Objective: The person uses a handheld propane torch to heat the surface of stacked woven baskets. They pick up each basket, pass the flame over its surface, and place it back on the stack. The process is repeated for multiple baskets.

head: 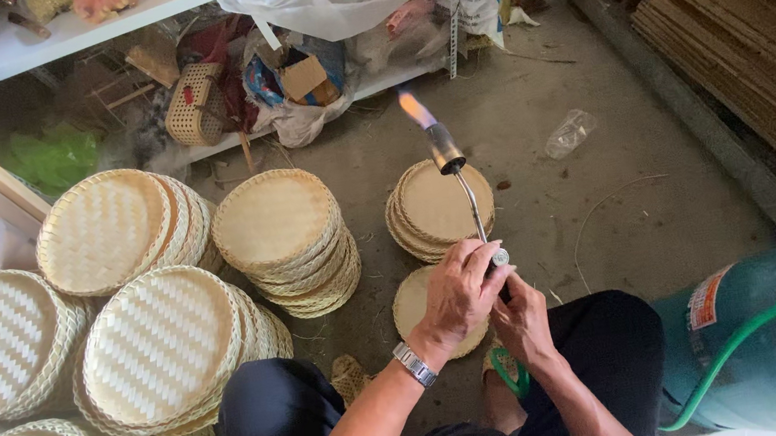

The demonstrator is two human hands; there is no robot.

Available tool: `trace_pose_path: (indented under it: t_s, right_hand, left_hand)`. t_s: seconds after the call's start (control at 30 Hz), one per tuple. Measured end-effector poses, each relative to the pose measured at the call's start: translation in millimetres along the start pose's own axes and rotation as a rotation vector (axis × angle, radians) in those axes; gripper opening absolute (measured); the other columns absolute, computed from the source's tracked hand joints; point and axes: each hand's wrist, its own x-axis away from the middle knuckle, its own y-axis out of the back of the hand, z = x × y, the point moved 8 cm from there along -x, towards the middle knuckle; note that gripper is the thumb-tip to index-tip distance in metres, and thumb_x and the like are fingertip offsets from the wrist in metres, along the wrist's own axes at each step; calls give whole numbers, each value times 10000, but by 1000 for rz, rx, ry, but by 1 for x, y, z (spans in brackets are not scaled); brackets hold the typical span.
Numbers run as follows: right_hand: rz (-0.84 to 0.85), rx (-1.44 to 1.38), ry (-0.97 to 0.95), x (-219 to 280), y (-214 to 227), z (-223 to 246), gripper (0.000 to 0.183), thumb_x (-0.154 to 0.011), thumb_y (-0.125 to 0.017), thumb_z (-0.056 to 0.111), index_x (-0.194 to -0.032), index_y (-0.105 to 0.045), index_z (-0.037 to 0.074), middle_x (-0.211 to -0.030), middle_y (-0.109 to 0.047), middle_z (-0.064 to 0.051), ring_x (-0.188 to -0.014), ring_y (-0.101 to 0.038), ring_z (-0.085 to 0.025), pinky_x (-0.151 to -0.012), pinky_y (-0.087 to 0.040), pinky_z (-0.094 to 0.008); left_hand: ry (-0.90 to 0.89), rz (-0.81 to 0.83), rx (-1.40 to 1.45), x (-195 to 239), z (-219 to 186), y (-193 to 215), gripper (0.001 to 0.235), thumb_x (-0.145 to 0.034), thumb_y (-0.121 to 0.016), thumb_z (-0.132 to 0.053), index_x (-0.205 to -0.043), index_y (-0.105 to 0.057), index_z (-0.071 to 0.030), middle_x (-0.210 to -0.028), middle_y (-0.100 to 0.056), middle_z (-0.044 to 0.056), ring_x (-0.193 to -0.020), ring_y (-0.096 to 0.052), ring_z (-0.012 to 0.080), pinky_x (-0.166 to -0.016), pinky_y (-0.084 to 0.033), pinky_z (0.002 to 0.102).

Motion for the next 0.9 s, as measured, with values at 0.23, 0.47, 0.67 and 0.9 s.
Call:
trace_pose_path:
  t_s: [0.23,0.47,0.67,0.9]
  right_hand:
    - [-32,234,-7,-13,4,16,243,-902,-676,181,-1069,-656,4,-618,-602,-56,-543,-541,-117,-508,-467,-326]
    - [40,245,-143,-35,1,9,292,-946,-681,287,-893,-625,5,-610,-565,-43,-549,-518,-123,-491,-436,-340]
    - [30,111,-224,-50,-11,-42,242,-949,-672,251,-901,-633,17,-633,-577,-40,-545,-526,-127,-482,-431,-324]
    - [62,55,-136,-45,-32,-89,122,-917,-642,109,-985,-629,8,-744,-651,-27,-647,-610,-119,-517,-497,-309]
  left_hand:
    - [190,-88,72,30,77,-11,418,-1029,-635,-340,-1287,-633,-11,-1118,-702,141,-1003,-697,247,-853,-594,338]
    - [656,6,-61,115,228,-42,317,-1014,-616,-260,-1236,-687,-45,-1045,-729,135,-929,-713,249,-819,-579,366]
    - [498,-68,179,74,176,-52,374,-948,-730,-221,-1280,-665,-60,-980,-712,66,-867,-707,190,-731,-606,286]
    - [156,138,209,-17,88,-52,438,-861,-829,-259,-1175,-653,-10,-1036,-627,118,-835,-658,251,-704,-552,368]
